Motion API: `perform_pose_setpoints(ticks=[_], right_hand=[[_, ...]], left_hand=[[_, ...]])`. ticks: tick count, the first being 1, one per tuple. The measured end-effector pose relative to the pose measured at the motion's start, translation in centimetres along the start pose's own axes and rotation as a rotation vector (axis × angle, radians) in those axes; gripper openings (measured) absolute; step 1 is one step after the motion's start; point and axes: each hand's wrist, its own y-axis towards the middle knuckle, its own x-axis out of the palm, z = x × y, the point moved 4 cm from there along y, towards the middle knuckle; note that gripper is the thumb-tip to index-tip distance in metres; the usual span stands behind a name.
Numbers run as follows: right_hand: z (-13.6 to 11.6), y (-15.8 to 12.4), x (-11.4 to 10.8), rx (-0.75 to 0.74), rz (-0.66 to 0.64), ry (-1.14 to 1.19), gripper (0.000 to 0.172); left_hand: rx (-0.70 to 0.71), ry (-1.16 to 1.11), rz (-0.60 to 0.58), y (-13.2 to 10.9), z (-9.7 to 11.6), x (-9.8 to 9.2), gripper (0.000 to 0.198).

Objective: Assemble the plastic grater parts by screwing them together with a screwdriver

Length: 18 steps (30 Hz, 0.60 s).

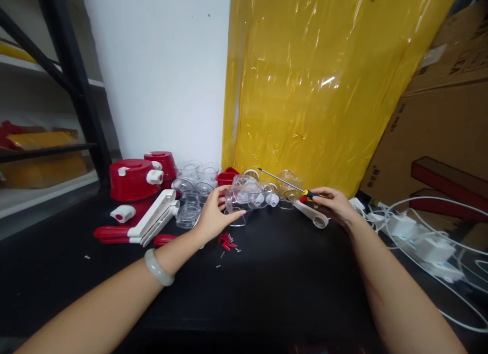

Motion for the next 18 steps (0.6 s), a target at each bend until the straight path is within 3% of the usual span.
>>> perform_pose_setpoints(ticks=[9,18], right_hand=[[-0.4,0.0,-2.3,-0.061,0.063,0.046,0.042],[0.4,0.2,-2.7,0.026,0.037,-0.019,0.044]], left_hand=[[0.353,0.487,0.07,-0.2,4.8,-2.6,0.071],[0.48,0.739,0.011,0.4,4.5,-3.3,0.07]])
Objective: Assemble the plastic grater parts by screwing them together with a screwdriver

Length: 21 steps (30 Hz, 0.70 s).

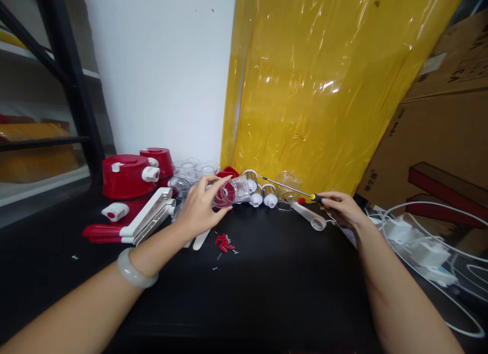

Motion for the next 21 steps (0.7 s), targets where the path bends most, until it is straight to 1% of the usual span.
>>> perform_pose_setpoints(ticks=[4,10,15,21], right_hand=[[0.55,0.18,0.09,0.025,-0.035,-0.027,0.042],[0.77,0.15,0.22,0.048,-0.082,-0.086,0.045],[0.48,0.01,0.34,0.038,-0.077,-0.111,0.047],[0.46,-0.06,0.35,0.069,-0.089,-0.104,0.048]], left_hand=[[0.025,0.031,-0.025,0.12,-0.12,-0.01,0.069],[0.065,0.057,-0.045,0.06,0.05,0.12,0.068],[0.096,0.077,-0.064,-0.01,0.2,0.23,0.067],[0.122,0.1,-0.075,0.06,0.45,0.21,0.064]])
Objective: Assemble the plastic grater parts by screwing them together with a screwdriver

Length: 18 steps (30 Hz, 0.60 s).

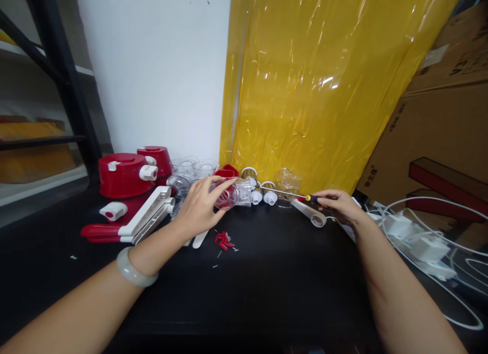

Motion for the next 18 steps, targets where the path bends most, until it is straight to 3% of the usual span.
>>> perform_pose_setpoints(ticks=[18], right_hand=[[-0.58,-0.27,0.6,0.003,-0.038,-0.033,0.048]], left_hand=[[0.103,0.073,-0.014,-0.15,0.66,-0.07,0.06]])
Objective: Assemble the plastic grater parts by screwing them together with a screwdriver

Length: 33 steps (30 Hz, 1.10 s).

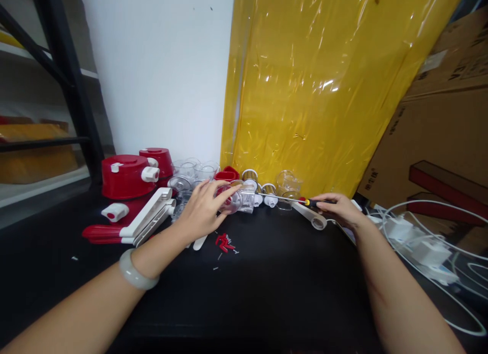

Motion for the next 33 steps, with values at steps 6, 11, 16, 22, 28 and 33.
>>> perform_pose_setpoints(ticks=[6,11,16,22,28,33], right_hand=[[0.1,0.1,0.1,-0.003,-0.014,-0.02,0.047],[-0.2,0.0,0.1,-0.021,-0.012,-0.026,0.046],[-0.2,-0.1,0.3,-0.023,0.002,0.019,0.044],[-0.4,0.1,0.5,-0.073,0.077,0.221,0.04],[-0.7,0.5,1.1,-0.195,0.191,0.43,0.046],[-0.2,1.2,2.0,-0.206,0.283,0.564,0.048]], left_hand=[[0.015,-0.015,-0.025,-0.1,0.1,0.2,0.064],[0.019,-0.009,-0.059,-0.1,0.1,0.5,0.064],[0.019,-0.026,-0.064,-0.2,0.1,0.6,0.064],[0.001,-0.056,-0.085,-0.2,0.0,0.7,0.068],[-0.02,-0.093,-0.084,-0.3,-0.1,0.7,0.074],[-0.025,-0.132,-0.114,-0.2,-0.3,0.7,0.071]])
